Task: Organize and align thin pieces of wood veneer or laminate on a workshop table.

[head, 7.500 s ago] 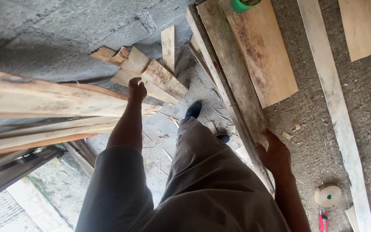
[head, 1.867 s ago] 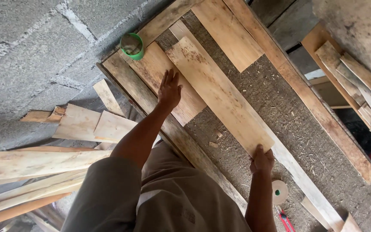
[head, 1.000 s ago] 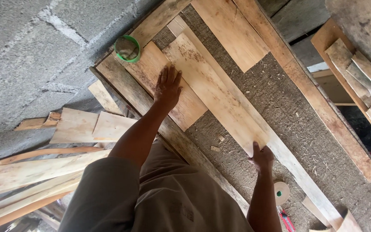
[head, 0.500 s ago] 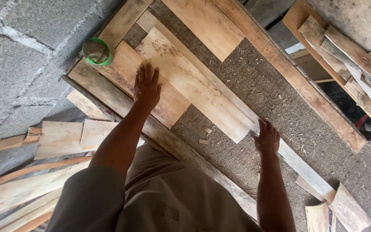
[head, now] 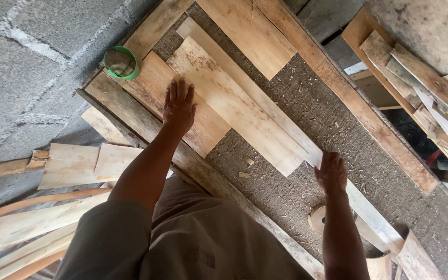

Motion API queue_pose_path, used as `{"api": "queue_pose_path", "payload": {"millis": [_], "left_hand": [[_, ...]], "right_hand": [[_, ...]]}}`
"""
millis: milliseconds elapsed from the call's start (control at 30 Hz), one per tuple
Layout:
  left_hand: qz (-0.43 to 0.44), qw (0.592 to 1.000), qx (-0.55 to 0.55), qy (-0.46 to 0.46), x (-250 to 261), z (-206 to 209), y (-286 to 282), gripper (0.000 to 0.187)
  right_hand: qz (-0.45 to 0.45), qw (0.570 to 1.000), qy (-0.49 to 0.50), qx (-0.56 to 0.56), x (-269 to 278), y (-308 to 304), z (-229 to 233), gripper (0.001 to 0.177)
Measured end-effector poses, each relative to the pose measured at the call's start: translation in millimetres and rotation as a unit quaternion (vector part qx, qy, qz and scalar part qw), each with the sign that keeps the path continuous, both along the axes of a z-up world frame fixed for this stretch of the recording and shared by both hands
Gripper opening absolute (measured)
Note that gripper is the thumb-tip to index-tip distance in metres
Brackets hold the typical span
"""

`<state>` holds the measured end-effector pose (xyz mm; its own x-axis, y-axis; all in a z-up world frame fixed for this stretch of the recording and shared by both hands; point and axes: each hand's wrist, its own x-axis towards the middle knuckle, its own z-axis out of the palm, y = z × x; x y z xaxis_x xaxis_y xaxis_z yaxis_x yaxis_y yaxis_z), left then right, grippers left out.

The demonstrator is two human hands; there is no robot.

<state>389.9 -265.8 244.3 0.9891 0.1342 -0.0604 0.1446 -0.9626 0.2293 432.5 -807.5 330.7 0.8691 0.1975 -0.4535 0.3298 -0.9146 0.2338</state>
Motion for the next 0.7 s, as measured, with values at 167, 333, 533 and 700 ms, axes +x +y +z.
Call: {"api": "queue_pose_path", "payload": {"millis": [167, 333, 533, 700], "left_hand": [[0.009, 1.000, -0.001, 0.003, 1.8, -1.4, -2.5, 0.070], [0.012, 1.000, -0.001, 0.002, 2.5, -1.7, -2.8, 0.069], [0.012, 1.000, -0.007, 0.014, 3.7, 10.8, -4.3, 0.070], [0.009, 0.998, 0.027, 0.048, 12.8, 13.6, -4.0, 0.070]], "right_hand": [[-0.079, 0.997, -0.015, 0.021, -2.3, -11.5, 14.6, 0.072], [-0.114, 0.993, -0.025, 0.005, -7.8, -39.8, 6.5, 0.069], [-0.130, 0.989, -0.063, 0.042, -13.2, -57.5, -7.5, 0.068], [-0.132, 0.989, -0.050, 0.040, -8.4, -52.4, -10.7, 0.073]]}}
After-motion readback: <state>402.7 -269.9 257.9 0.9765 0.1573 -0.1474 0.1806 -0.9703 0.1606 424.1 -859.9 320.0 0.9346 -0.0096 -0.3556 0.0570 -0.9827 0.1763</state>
